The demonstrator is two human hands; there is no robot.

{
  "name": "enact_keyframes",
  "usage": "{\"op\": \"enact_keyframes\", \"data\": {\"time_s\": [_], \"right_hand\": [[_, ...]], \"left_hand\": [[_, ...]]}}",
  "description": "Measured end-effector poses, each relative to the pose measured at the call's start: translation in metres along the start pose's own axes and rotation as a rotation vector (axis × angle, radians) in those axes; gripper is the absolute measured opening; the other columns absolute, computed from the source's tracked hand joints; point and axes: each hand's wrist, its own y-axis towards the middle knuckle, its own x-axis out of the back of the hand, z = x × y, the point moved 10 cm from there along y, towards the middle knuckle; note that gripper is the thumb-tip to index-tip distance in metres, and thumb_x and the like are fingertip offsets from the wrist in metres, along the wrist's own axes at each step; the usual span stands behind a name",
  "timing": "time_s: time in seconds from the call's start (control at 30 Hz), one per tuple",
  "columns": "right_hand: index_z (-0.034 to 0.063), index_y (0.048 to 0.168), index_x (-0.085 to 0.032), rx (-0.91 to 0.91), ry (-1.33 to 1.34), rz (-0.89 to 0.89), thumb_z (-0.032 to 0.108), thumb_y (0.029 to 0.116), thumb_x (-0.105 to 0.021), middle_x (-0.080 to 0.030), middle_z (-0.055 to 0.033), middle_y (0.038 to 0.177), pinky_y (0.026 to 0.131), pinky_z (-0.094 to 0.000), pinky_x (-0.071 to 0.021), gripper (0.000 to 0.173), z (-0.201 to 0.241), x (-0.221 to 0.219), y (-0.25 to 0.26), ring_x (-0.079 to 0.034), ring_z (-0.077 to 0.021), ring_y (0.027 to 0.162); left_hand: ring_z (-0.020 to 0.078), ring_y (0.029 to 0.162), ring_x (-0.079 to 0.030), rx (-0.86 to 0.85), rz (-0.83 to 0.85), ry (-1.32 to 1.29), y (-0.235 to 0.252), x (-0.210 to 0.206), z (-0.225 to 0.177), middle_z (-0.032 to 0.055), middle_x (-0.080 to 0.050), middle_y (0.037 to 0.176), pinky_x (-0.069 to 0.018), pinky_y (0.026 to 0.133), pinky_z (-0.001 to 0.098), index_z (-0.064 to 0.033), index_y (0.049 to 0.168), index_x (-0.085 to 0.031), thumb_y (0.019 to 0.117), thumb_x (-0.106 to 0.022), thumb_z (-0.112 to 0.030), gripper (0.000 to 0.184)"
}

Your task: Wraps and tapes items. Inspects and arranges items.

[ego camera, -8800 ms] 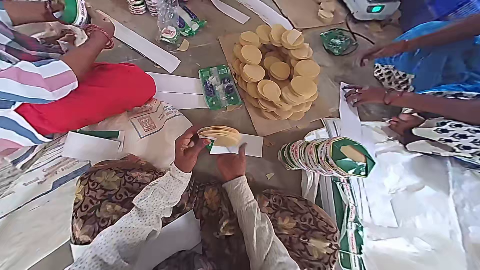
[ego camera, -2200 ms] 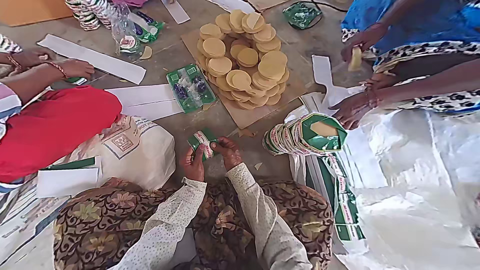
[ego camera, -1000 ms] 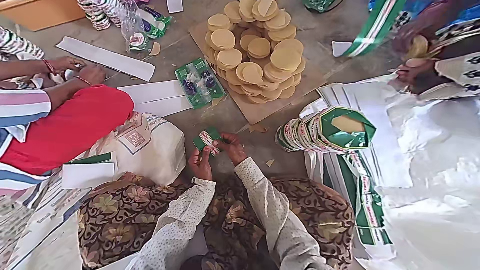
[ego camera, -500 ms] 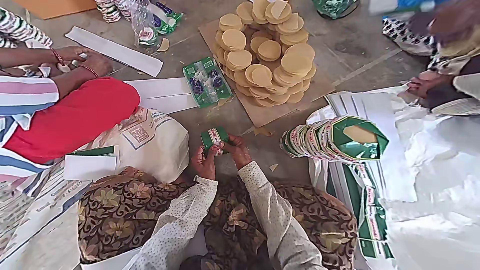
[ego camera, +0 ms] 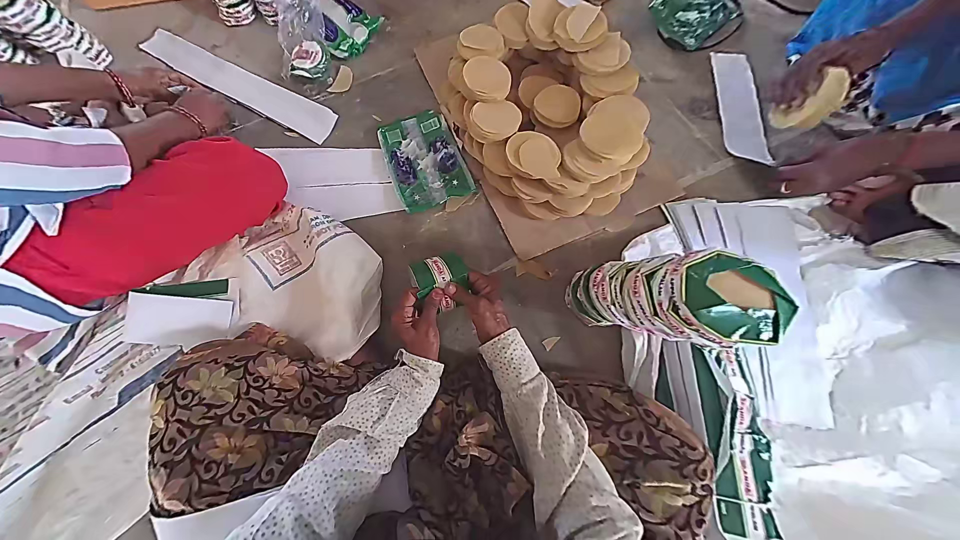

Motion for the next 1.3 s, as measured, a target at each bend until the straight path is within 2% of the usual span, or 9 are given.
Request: {"op": "enact_keyframes", "data": {"time_s": [0.13,0.27,0.43,0.77,0.87,0.93,1.07,1.23,1.3], "right_hand": [[0.0006,0.094,-0.071,0.016,-0.016,0.009,0.001,0.0887,-0.067,-0.073,0.0012,0.080,0.076,-0.0237,-0.0588,0.007,0.001,0.000,0.000,-0.069,-0.0034,0.076],[0.0010,0.091,-0.071,0.025,-0.034,-0.014,0.002,0.0844,-0.073,-0.072,0.0000,0.079,0.074,-0.0242,-0.0586,0.007,0.000,0.002,0.000,-0.068,-0.0044,0.074],[-0.0003,0.089,-0.072,0.016,0.042,-0.067,-0.006,0.0822,-0.071,-0.073,-0.0018,0.079,0.075,-0.0247,-0.0592,0.009,0.000,0.007,-0.001,-0.069,-0.0060,0.074],[-0.0005,0.092,-0.071,-0.012,0.010,-0.052,-0.002,0.0915,-0.064,-0.072,0.0003,0.079,0.076,-0.0231,-0.0583,0.008,-0.004,0.000,-0.002,-0.068,-0.0033,0.075],[-0.0009,0.093,-0.072,0.008,0.006,-0.072,-0.002,0.0884,-0.068,-0.073,-0.0011,0.081,0.076,-0.0234,-0.0585,0.007,-0.002,0.003,-0.003,-0.068,-0.0044,0.076],[-0.0012,0.093,-0.073,0.019,0.016,-0.089,-0.004,0.0865,-0.069,-0.073,-0.0018,0.081,0.076,-0.0239,-0.0589,0.008,-0.001,0.004,-0.004,-0.069,-0.0046,0.076],[-0.0010,0.092,-0.072,-0.005,0.007,-0.070,-0.005,0.0870,-0.067,-0.072,-0.0004,0.080,0.075,-0.0231,-0.0579,0.008,-0.004,0.003,-0.002,-0.068,-0.0030,0.076],[0.0009,0.088,-0.071,-0.018,0.016,-0.068,-0.002,0.0935,-0.063,-0.070,0.0028,0.076,0.074,-0.0215,-0.0566,0.011,-0.003,0.003,-0.002,-0.066,-0.0009,0.072],[0.0005,0.090,-0.072,-0.023,0.033,-0.058,-0.003,0.0900,-0.065,-0.072,0.0022,0.077,0.074,-0.0214,-0.0572,0.008,-0.003,0.005,-0.001,-0.067,-0.0011,0.073]], "left_hand": [[-0.0022,0.078,-0.068,0.016,-0.014,0.009,0.003,0.001,-0.001,-0.0043,-0.072,0.080,-0.0579,0.078,0.0179,0.0054,0.092,-0.067,0.0880,-0.066,0.004,0.004],[0.0017,0.083,-0.070,0.059,0.022,-0.012,0.003,-0.002,0.002,-0.0014,-0.072,0.087,-0.0596,0.080,0.0208,0.0054,0.101,-0.061,0.0851,-0.067,0.006,0.017],[0.0018,0.085,-0.069,-0.036,0.027,-0.012,0.004,-0.002,-0.002,-0.0020,-0.072,0.085,-0.0581,0.083,0.0209,0.0034,0.092,-0.067,0.0836,-0.069,0.006,0.009],[-0.0011,0.080,-0.067,-0.008,0.019,0.011,0.006,0.002,0.002,-0.0063,-0.070,0.081,-0.0574,0.079,0.0190,-0.0007,0.089,-0.065,0.0836,-0.071,0.003,0.009],[0.0007,0.080,-0.069,0.027,0.037,-0.009,0.006,0.000,0.002,-0.0054,-0.071,0.082,-0.0589,0.078,0.0208,-0.0009,0.095,-0.061,0.0822,-0.070,0.006,0.017],[0.0017,0.079,-0.069,0.028,0.033,-0.025,0.007,0.000,0.000,-0.0045,-0.072,0.082,-0.0595,0.077,0.0213,0.0006,0.096,-0.063,0.0824,-0.070,0.007,0.017],[-0.0002,0.078,-0.068,0.000,0.027,-0.049,0.009,0.002,0.002,-0.0065,-0.072,0.080,-0.0581,0.078,0.0199,-0.0012,0.089,-0.067,0.0833,-0.068,0.007,0.011],[-0.0004,0.076,-0.068,0.037,0.033,-0.085,0.010,0.001,0.006,-0.0077,-0.072,0.078,-0.0585,0.077,0.0201,-0.0032,0.088,-0.067,0.0826,-0.068,0.007,0.012],[0.0007,0.077,-0.069,0.035,0.043,-0.092,0.011,0.001,0.008,-0.0064,-0.072,0.079,-0.0589,0.077,0.0210,-0.0026,0.088,-0.068,0.0835,-0.068,0.007,0.011]]}}
